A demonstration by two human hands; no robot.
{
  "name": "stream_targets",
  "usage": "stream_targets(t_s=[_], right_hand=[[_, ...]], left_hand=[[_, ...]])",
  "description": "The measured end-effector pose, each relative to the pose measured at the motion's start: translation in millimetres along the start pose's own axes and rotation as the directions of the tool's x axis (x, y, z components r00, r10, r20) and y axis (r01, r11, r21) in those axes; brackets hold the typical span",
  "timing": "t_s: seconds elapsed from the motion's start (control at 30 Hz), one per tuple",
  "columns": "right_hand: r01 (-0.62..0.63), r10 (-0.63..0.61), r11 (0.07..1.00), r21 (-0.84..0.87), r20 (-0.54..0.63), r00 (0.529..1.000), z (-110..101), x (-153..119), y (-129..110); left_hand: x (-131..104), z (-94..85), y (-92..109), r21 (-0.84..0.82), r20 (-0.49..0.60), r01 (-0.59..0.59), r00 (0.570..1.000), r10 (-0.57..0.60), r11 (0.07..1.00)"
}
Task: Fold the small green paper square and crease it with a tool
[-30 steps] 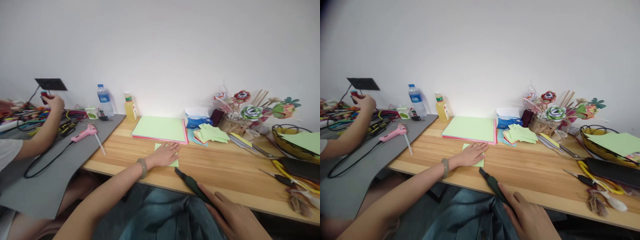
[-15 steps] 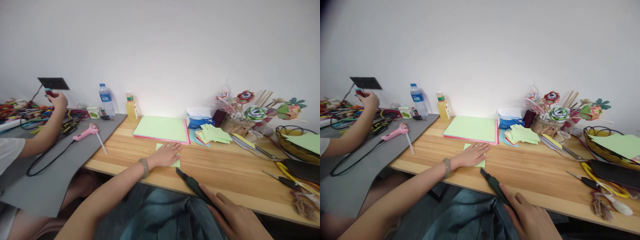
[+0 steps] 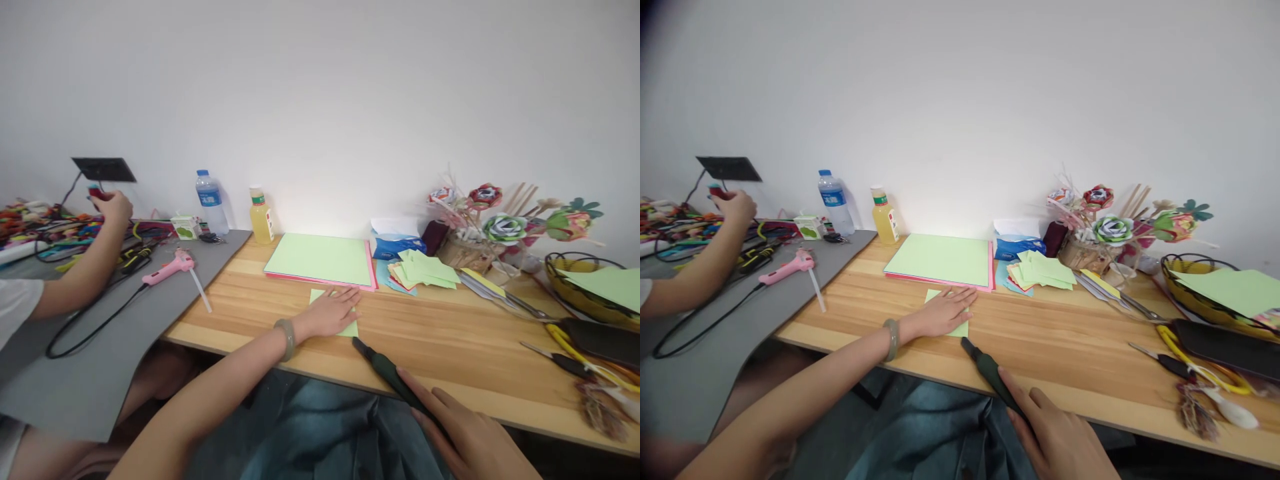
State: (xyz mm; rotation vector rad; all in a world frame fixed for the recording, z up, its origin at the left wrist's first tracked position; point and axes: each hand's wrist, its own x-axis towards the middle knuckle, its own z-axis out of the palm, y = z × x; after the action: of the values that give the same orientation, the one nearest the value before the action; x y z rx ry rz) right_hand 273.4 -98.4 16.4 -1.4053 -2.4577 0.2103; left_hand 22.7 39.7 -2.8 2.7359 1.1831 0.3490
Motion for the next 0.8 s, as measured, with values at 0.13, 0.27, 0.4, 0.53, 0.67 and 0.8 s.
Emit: stream_targets(t_s=[0.13,0.27,0.4,0.53,0.67,0.8], right_hand=[[0.029,-0.031,0.998,-0.062,-0.038,0.999,1,0,-4],[0.067,-0.082,0.977,-0.201,-0.066,0.994,3,-2,-6],[0.087,-0.116,0.958,-0.272,-0.093,0.989,5,1,-11],[0.117,-0.159,0.941,-0.318,-0.111,0.981,7,8,-18],[0.115,-0.175,0.919,-0.378,-0.128,0.976,8,11,-20],[0.109,-0.187,0.904,-0.414,-0.151,0.971,9,9,-18]], left_hand=[[-5,-11.1,5,0.006,-0.1,0.066,0.993,-0.065,0.998],[-17,-18.0,1,0.014,-0.116,0.072,0.991,-0.07,0.997],[-26,-15.1,-5,0.026,0.031,-0.001,1.0,0.0,1.0],[-27,-11.2,-7,0.029,0.11,0.007,0.994,-0.01,1.0],[-26,-11.1,-6,0.025,0.11,0.006,0.994,-0.009,1.0],[-26,-11.5,-5,0.03,0.124,0.01,0.992,-0.014,0.999]])
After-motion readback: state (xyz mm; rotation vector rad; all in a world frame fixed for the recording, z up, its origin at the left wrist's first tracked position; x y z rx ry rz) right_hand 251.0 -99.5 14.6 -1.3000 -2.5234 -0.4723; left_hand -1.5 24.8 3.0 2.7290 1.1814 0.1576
